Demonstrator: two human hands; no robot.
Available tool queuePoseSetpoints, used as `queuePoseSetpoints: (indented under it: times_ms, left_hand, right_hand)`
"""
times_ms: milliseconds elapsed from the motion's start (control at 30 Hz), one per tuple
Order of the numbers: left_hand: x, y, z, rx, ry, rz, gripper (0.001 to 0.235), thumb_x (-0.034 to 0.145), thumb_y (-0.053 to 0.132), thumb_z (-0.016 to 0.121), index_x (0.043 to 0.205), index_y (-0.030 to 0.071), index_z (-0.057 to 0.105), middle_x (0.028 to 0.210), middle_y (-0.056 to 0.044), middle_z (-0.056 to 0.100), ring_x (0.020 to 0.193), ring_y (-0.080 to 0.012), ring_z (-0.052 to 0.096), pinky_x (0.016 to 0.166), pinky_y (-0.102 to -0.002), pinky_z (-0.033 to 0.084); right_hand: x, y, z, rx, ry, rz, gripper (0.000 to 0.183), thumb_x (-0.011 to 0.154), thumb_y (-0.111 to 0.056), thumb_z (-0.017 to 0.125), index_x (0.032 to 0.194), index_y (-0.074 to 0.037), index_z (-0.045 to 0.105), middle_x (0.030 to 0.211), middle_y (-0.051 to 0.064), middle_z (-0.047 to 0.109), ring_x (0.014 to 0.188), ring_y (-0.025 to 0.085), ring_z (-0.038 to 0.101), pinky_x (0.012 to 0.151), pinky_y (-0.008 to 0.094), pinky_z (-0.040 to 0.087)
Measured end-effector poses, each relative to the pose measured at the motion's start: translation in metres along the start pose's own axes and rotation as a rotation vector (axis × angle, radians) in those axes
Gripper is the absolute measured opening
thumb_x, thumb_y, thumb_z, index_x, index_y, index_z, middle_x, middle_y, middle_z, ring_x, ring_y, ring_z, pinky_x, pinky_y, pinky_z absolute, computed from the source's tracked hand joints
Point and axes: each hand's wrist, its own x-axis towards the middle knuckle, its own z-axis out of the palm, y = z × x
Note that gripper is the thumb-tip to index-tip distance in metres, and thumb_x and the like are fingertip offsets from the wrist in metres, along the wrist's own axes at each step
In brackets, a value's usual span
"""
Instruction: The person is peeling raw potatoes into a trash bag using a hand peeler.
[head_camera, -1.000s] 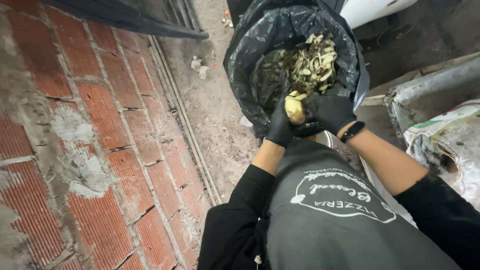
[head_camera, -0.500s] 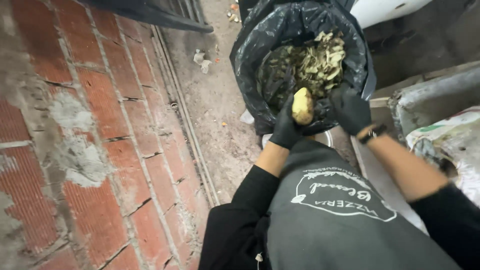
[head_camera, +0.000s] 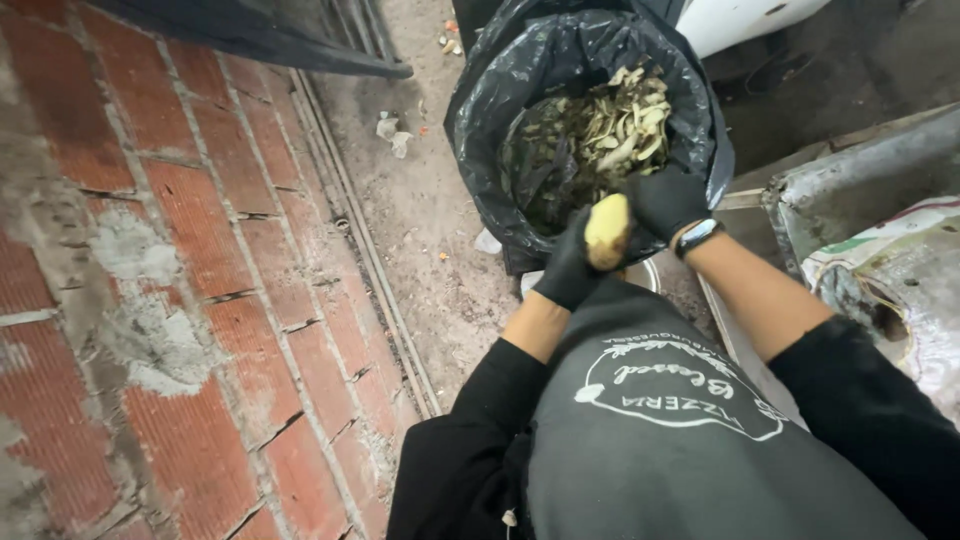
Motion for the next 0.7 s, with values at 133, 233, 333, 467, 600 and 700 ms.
queuePoseSetpoints:
  times_ms: [133,233,333,467,600,700]
  left_hand:
    - [0.001,0.011,0.01,0.013,0.012,-0.005,0.048,0.112,0.044,0.049,0.141,0.007,0.06,0.127,-0.008,0.069,0.108,-0.0211,0.068,0.091,-0.037,0.057]
    - [0.005,0.016,0.005,-0.072,-0.035,-0.003,0.049,0.112,0.046,0.051,0.139,0.006,0.06,0.124,-0.009,0.069,0.106,-0.0218,0.069,0.092,-0.037,0.058]
    - [0.017,0.025,-0.001,-0.043,0.034,0.067,0.049,0.109,0.045,0.051,0.136,0.006,0.061,0.119,-0.009,0.071,0.102,-0.0226,0.07,0.09,-0.038,0.059]
    - [0.03,0.024,-0.023,0.026,0.179,0.11,0.048,0.11,0.045,0.049,0.134,0.006,0.063,0.114,-0.007,0.072,0.096,-0.0217,0.069,0.085,-0.038,0.058]
    - [0.02,0.033,-0.017,0.061,0.151,0.099,0.054,0.108,0.046,0.041,0.131,0.002,0.061,0.113,-0.012,0.073,0.097,-0.0245,0.071,0.086,-0.038,0.06]
    - [0.015,0.016,-0.018,0.079,0.055,0.082,0.055,0.108,0.047,0.041,0.133,0.001,0.06,0.114,-0.013,0.073,0.097,-0.0253,0.071,0.085,-0.038,0.06]
  right_hand:
    - [-0.005,0.011,0.015,-0.113,0.08,-0.063,0.024,0.102,-0.031,0.052,0.101,-0.019,0.072,0.087,0.013,0.074,0.079,0.035,0.071,0.065,0.05,0.053]
    - [-0.044,0.008,-0.003,0.127,0.11,0.113,0.034,0.111,-0.039,0.051,0.098,-0.018,0.074,0.089,0.016,0.072,0.078,0.039,0.069,0.063,0.052,0.052]
    - [-0.059,-0.008,-0.023,0.239,0.206,0.035,0.031,0.114,-0.033,0.048,0.102,-0.017,0.071,0.092,0.013,0.071,0.083,0.039,0.068,0.071,0.051,0.052]
    - [-0.062,-0.043,-0.063,0.3,0.236,-0.156,0.028,0.099,-0.037,0.054,0.107,-0.019,0.075,0.091,0.012,0.073,0.074,0.035,0.069,0.062,0.048,0.052]
    - [-0.035,-0.039,-0.048,0.028,0.083,-0.224,0.028,0.101,-0.027,0.05,0.108,-0.028,0.077,0.091,0.007,0.075,0.075,0.032,0.071,0.061,0.048,0.052]
    - [0.001,-0.032,-0.029,-0.184,0.012,0.012,0.04,0.109,-0.048,0.046,0.096,-0.025,0.076,0.082,0.006,0.077,0.079,0.033,0.072,0.076,0.049,0.054]
